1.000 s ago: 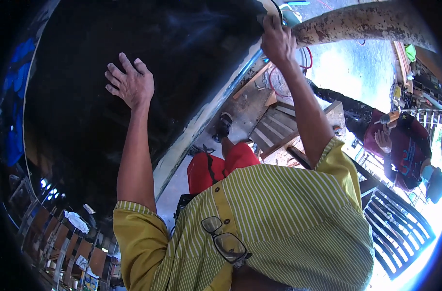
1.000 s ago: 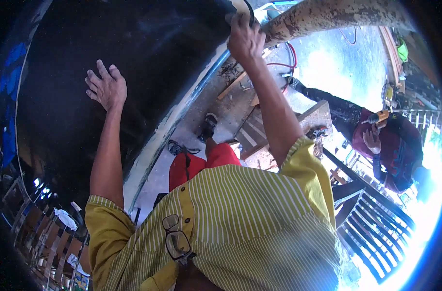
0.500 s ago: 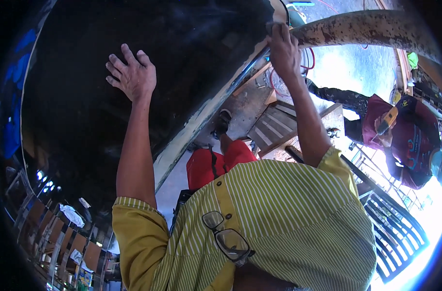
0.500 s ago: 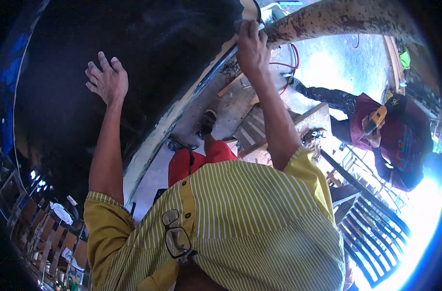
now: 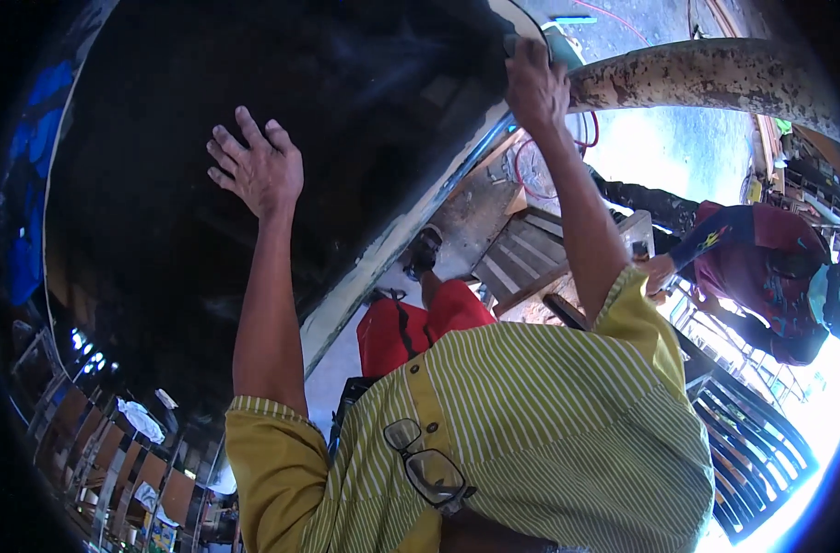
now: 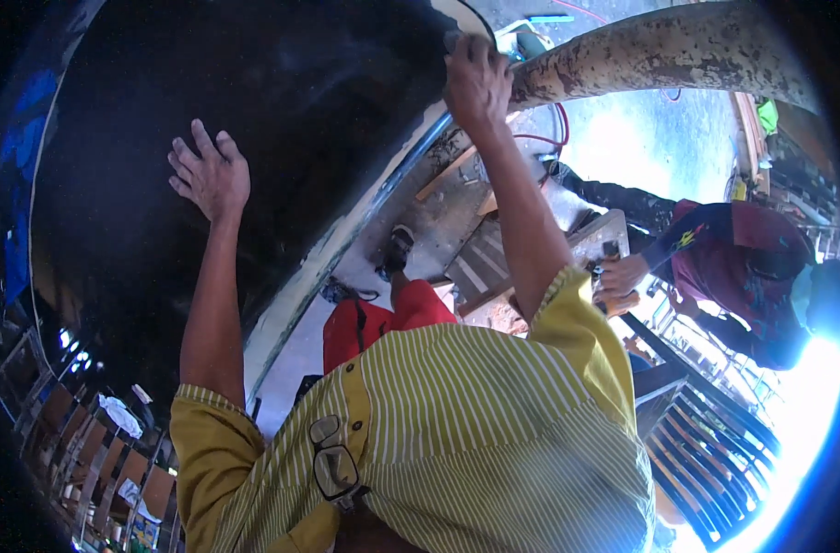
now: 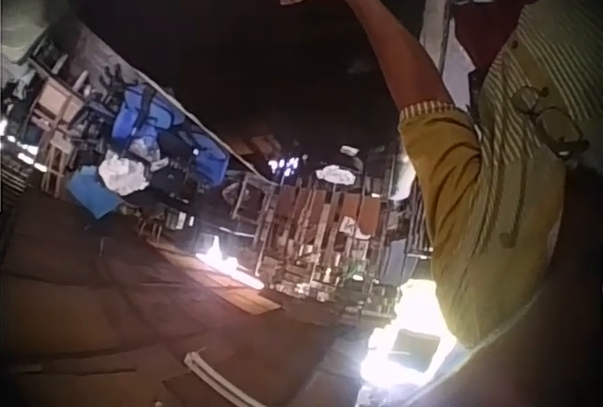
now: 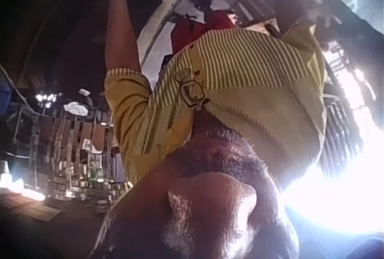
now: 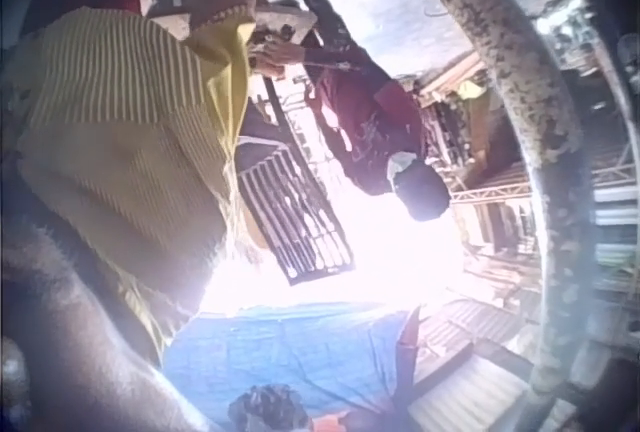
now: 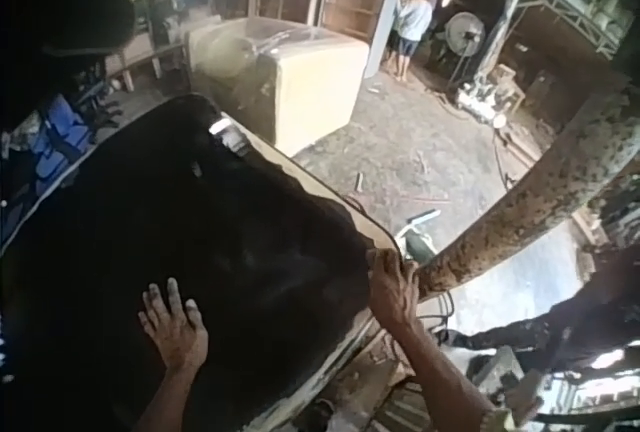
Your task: Sanding and wiping a car hood in a workshop.
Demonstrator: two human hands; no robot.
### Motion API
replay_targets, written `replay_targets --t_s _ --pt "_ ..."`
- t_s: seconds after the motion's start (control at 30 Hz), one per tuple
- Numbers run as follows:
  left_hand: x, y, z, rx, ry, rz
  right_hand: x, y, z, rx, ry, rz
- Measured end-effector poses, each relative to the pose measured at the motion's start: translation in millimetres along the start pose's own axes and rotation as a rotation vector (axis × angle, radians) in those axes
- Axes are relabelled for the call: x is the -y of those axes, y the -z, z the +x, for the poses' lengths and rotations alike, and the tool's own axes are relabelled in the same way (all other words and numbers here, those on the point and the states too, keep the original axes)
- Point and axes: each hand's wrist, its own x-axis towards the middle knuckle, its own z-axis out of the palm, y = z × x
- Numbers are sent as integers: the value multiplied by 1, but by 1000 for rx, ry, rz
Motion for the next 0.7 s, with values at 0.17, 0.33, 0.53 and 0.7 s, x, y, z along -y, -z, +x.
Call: replay_targets --t_s 0.17,0.33,0.53,0.7 --pt "-1 3 1 89 18 50 -4 3 13 -66 66 -11" --pt "-1 1 0 15 22 25 3 6 -8 -28 96 19" --pt "0 2 1 4 -13 35 -1 -8 33 -65 85 11" --pt "-1 -2 1 -21 -1 54 -2 7 -7 43 50 -13"
